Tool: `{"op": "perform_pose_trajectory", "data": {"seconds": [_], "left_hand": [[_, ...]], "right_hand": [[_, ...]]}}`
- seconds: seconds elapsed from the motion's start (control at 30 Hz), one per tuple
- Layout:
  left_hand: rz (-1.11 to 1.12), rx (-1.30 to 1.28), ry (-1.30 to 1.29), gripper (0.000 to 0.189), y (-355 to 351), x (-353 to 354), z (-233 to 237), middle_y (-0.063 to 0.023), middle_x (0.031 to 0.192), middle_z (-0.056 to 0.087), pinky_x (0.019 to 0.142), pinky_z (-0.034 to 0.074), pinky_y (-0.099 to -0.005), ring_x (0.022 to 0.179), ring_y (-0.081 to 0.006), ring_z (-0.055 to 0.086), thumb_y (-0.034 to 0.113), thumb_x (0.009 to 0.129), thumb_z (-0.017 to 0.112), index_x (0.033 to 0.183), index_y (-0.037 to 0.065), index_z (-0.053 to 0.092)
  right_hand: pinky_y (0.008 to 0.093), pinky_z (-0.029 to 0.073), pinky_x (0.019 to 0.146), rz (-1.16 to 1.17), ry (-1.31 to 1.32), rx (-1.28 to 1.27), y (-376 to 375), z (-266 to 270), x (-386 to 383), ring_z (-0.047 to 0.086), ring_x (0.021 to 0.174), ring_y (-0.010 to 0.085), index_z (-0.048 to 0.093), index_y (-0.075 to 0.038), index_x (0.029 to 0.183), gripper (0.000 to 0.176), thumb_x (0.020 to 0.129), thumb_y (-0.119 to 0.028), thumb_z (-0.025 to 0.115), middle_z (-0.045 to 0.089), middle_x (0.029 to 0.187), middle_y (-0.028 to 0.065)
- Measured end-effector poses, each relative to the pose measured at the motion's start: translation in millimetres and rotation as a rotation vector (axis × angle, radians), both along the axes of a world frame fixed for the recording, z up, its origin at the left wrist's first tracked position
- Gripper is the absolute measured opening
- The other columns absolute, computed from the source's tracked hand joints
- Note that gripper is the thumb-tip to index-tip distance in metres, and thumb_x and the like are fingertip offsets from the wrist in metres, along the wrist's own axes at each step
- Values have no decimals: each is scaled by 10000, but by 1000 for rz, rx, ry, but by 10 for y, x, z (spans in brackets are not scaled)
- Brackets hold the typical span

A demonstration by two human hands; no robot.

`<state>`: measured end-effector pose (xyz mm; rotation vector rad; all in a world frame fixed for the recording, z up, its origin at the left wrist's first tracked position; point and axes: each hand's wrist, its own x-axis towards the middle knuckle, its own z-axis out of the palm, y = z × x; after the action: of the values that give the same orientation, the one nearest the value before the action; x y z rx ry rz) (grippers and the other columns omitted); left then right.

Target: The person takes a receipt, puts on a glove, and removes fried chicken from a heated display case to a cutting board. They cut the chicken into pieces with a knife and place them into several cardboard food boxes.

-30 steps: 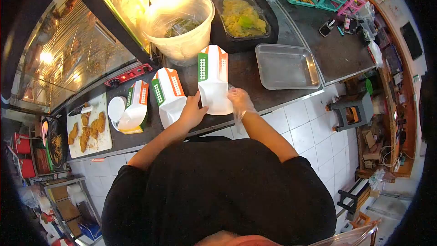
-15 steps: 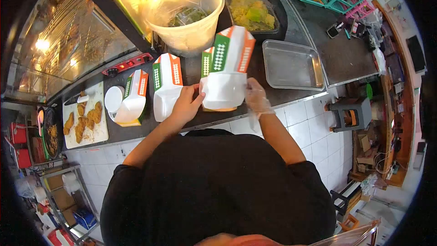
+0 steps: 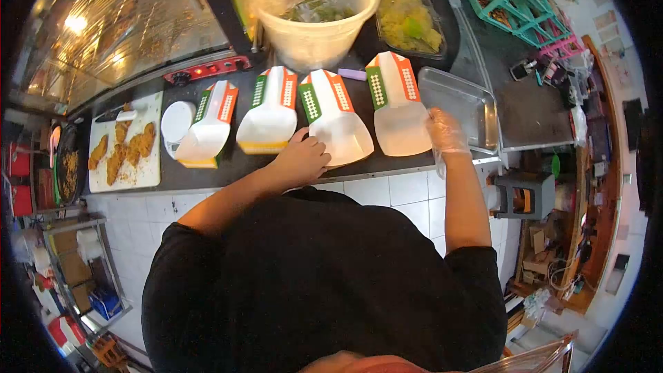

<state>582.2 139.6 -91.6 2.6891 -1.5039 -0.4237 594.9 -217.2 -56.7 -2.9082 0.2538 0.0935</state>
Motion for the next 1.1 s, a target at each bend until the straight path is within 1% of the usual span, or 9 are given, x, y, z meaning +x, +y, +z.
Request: {"op": "perform_pose_trajectory", "data": {"seconds": [0.13,0.23,0.4,0.5,0.63,0.73,0.83,0.93,1.1], "left_hand": [[35,-321,-93,486,221,-106,111,-75,1166,540,1062,274,-526,1161,-244,484,394,760,688,1151,130,570],[129,-460,-177,539,581,-174,354,-75,1258,502,1057,273,-554,1212,-245,458,415,747,697,1189,142,552],[576,-488,-369,529,1886,-390,816,-115,1269,507,1015,328,-518,1209,-297,459,375,730,719,1175,130,573],[896,-435,-535,507,2756,-716,903,-145,1268,516,987,367,-468,1169,-349,473,292,720,744,1159,100,577],[1163,-506,-619,451,3692,-1151,702,-145,1262,514,956,391,-450,1136,-344,490,268,743,729,1132,86,589],[1243,-537,-562,418,4204,-1312,403,-143,1260,514,937,405,-445,1123,-341,496,249,753,726,1113,83,596],[1320,-624,-384,394,4633,-1398,60,-153,1265,510,932,410,-442,1128,-348,492,213,756,722,1102,77,593],[1281,-683,-212,396,4927,-1489,-150,-168,1271,502,943,406,-440,1150,-363,475,215,759,718,1102,68,589],[1140,-674,-117,390,5370,-1600,-279,-160,1267,499,948,401,-441,1139,-359,475,205,771,700,1115,64,585]], "right_hand": [[484,476,775,82,-241,13,-46,-374,231,614,933,397,621,-57,921,293,836,-337,604,641,944,234],[454,478,853,-7,2,3,826,862,155,605,978,377,627,-53,1096,323,872,-278,570,622,1076,218],[431,474,750,379,-503,302,1162,769,455,596,894,358,595,-34,1043,231,858,-171,611,606,995,184],[414,467,779,734,-434,424,2299,907,494,582,919,361,586,-16,1046,233,856,-151,605,603,1002,194],[437,394,949,1102,-378,542,4109,792,424,530,1073,383,533,35,1160,509,815,-316,662,571,1130,220],[446,375,992,880,5,736,5359,500,256,483,1160,378,482,18,1268,659,785,-371,706,515,1231,234],[482,293,1075,820,359,497,6521,200,397,295,1340,413,335,-38,1424,894,756,-500,710,275,1459,253],[525,162,1124,714,202,113,7211,-153,331,116,1382,492,253,-80,1470,1038,704,-654,657,92,1525,254],[613,102,1102,523,225,49,7608,-534,361,72,1378,517,251,-129,1479,965,724,-598,628,120,1537,228]]}}
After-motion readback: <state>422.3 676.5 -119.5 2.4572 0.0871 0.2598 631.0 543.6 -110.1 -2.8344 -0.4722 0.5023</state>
